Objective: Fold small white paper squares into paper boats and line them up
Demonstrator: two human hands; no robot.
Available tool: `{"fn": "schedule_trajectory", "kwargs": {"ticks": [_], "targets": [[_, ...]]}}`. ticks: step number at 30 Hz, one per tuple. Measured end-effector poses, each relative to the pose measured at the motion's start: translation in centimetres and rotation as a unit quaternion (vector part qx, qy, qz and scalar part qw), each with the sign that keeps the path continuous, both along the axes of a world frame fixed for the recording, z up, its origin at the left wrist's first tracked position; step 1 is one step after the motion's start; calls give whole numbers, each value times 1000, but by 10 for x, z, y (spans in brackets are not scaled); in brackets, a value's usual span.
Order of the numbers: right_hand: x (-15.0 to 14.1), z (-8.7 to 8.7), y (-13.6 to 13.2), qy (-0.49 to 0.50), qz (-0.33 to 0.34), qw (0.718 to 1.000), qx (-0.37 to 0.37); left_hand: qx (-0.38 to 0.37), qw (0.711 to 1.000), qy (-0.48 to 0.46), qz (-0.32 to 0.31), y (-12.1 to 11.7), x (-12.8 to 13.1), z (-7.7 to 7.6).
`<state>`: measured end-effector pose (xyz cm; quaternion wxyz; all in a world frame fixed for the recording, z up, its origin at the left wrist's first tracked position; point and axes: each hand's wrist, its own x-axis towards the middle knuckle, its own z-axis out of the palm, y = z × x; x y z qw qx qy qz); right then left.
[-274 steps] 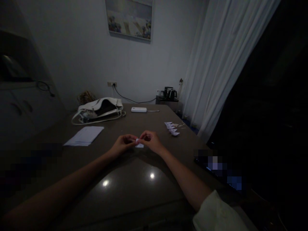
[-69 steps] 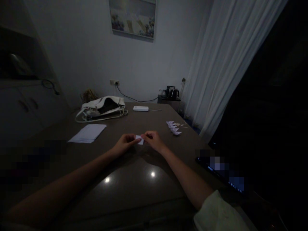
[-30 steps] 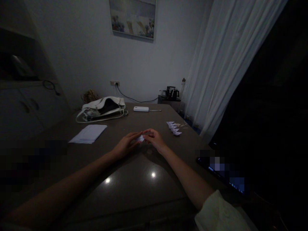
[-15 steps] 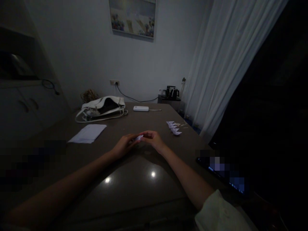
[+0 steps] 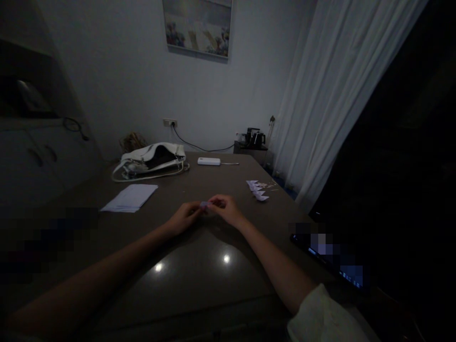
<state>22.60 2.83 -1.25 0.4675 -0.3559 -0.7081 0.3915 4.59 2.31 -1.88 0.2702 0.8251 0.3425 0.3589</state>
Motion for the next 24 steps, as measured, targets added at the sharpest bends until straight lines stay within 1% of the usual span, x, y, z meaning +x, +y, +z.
{"fn": "schedule_trajectory", "kwargs": {"ticks": [2,4,8,13,19,24], "targets": [[0,-1,1,-2,-2,1000,12,-47,999,-21,-6,1,1,0],[0,-2,2,7,-4,1000,5,-83,995,-56,-13,2,1,1],[0,-4,4,27,-17,999,-18,-136,982,-132,-5,6,0,-2],[0,-5,6,33,-13,999,-27,-202,960,-193,3,9,1,-4],[-2,-6,3,22,22,998,-46,-249,944,-215,27,3,2,4],[-1,-2,0,26,13,999,-45,-256,943,-210,36,-1,2,8]]}}
